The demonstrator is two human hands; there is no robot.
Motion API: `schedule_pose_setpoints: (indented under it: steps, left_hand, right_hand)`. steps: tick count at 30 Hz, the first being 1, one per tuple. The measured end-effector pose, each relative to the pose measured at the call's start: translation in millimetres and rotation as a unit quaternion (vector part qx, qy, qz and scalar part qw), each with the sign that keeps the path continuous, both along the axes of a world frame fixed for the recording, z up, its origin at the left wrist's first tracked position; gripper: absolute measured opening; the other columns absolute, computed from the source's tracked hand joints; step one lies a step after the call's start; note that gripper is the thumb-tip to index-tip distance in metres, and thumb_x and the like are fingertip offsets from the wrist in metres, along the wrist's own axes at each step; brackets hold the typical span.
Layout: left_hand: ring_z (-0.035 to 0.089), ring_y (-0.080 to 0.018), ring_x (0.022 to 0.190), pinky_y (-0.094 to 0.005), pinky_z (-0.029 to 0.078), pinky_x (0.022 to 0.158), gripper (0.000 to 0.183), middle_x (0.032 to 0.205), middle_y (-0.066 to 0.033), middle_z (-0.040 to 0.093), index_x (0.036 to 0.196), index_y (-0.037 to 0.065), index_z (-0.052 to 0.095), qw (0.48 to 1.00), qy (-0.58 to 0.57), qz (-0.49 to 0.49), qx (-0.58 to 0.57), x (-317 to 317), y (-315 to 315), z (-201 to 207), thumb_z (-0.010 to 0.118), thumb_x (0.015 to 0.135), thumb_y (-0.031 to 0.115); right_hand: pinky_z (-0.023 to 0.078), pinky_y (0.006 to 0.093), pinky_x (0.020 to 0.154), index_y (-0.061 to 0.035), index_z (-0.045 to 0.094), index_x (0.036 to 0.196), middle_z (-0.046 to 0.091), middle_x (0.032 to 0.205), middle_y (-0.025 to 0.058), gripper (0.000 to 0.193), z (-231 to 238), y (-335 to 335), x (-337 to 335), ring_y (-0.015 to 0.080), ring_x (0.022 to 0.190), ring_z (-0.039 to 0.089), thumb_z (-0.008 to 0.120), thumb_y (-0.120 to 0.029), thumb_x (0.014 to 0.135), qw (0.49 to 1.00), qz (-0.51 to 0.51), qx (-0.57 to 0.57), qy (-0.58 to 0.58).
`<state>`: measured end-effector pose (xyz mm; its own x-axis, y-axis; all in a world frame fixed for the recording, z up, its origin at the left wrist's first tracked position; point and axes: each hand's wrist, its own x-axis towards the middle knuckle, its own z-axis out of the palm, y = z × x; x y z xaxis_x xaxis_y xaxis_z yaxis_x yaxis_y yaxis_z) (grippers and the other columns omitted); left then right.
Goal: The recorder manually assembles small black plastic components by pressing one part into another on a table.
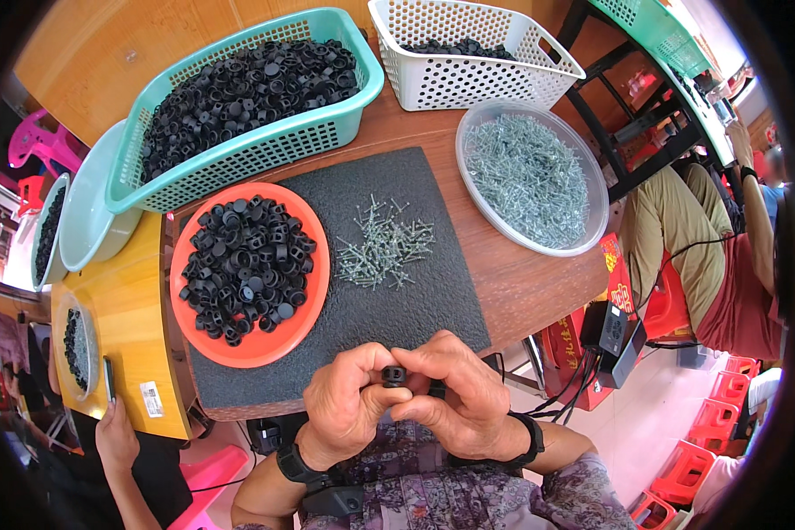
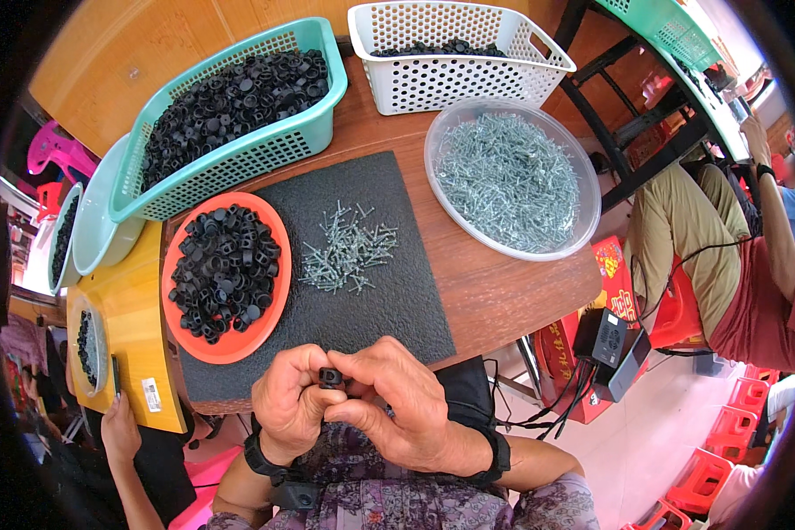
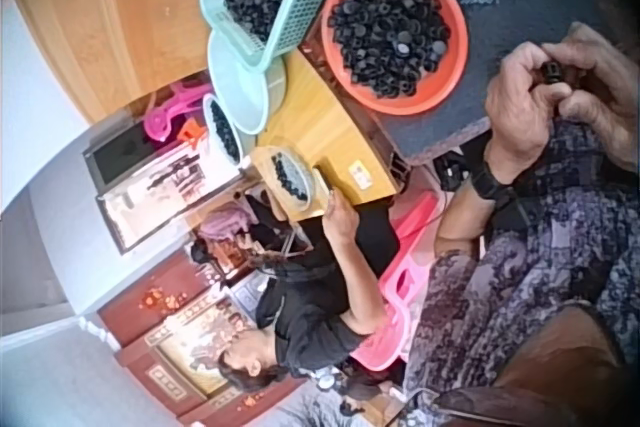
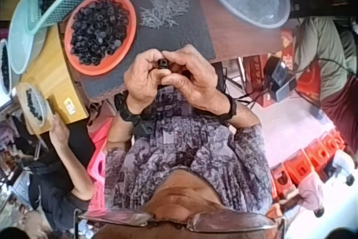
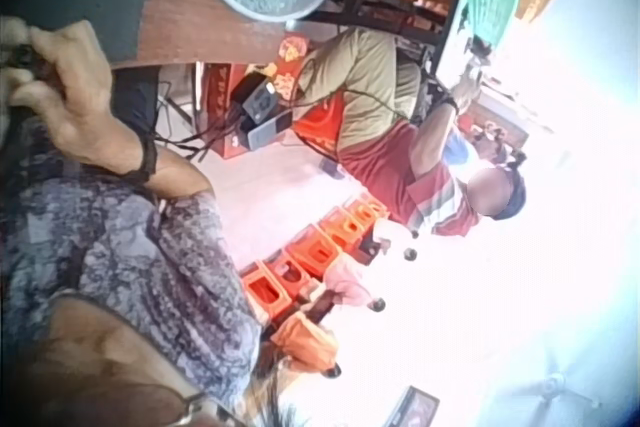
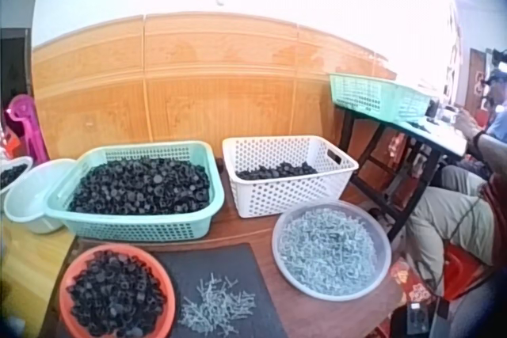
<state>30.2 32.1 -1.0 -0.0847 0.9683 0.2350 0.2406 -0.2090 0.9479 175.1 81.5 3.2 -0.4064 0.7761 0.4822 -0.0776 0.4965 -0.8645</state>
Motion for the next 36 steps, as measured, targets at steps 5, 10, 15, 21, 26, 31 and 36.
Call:
schedule_pose_setpoints:
  steps: [5,10,15,21,26,31,36]
  left_hand:
    - [0.058,-0.0141,0.055,-0.0257,0.046,0.049,0.032,0.068,-0.0062,0.06,0.094,0.002,0.054,0.997,0.038,0.037,0.05,3,3,-3,0.066,0.082,0.028]
    - [0.058,-0.0148,0.055,-0.0261,0.045,0.048,0.029,0.067,-0.0068,0.059,0.091,0.002,0.055,0.996,0.058,0.039,0.055,5,8,0,0.067,0.082,0.026]
    - [0.056,-0.0086,0.057,-0.0216,0.044,0.05,0.024,0.07,-0.0039,0.061,0.091,-0.001,0.056,0.996,-0.078,0.032,-0.032,4,5,-3,0.072,0.078,0.012]
    - [0.054,-0.0071,0.059,-0.0165,0.037,0.046,0.027,0.073,-0.0067,0.062,0.097,-0.005,0.057,0.889,-0.406,-0.051,-0.205,-5,10,1,0.07,0.081,0.013]
    - [0.053,-0.011,0.053,-0.019,0.039,0.048,0.041,0.07,-0.0109,0.061,0.107,-0.008,0.054,0.876,-0.436,-0.092,-0.186,-8,10,8,0.062,0.088,0.028]
    - [0.053,-0.0065,0.056,-0.0169,0.04,0.05,0.029,0.069,-0.0046,0.059,0.108,-0.005,0.054,0.978,-0.165,0.1,-0.075,-29,-4,22,0.063,0.086,0.012]
    - [0.053,-0.0054,0.059,-0.0174,0.041,0.053,0.018,0.071,-0.0019,0.058,0.099,-0.002,0.058,0.951,-0.097,0.294,-0.021,-67,-12,22,0.062,0.086,0.009]
  right_hand:
    - [0.042,0.0291,0.052,0.0065,0.059,0.105,0.061,0.08,0.0126,0.041,1,-1,-1,0.0189,0.061,0.054,0.073,-0.015,0.072,1.0,-0.007,0.002,0.008]
    - [0.042,0.0305,0.052,0.0071,0.058,0.103,0.061,0.08,0.0129,0.039,-2,3,0,0.0208,0.062,0.054,0.073,-0.012,0.072,1.0,-0.011,0.024,0.008]
    - [0.042,0.032,0.053,0.007,0.058,0.102,0.058,0.077,0.0124,0.039,5,6,5,0.024,0.062,0.053,0.073,-0.009,0.07,0.999,0.003,0.026,-0.028]
    - [0.043,0.0334,0.052,0.0033,0.059,0.107,0.054,0.07,0.0089,0.045,4,22,2,0.0237,0.06,0.052,0.074,-0.011,0.067,0.991,0.024,0.11,-0.074]
    - [0.047,0.0336,0.053,0.0005,0.061,0.097,0.057,0.071,0.0105,0.033,16,55,7,0.0261,0.061,0.056,0.074,-0.009,0.069,0.978,0.049,0.133,-0.156]
    - [0.045,0.0224,0.059,0.001,0.063,0.089,0.061,0.072,0.0022,0.011,50,124,14,0.0055,0.067,0.055,0.065,-0.004,0.079,0.983,-0.068,-0.087,-0.148]
    - [0.043,0.0222,0.058,0.0035,0.064,0.09,0.059,0.068,0.0019,0.017,79,231,22,0.0074,0.063,0.053,0.063,-0.008,0.078,0.951,-0.181,0.051,-0.247]
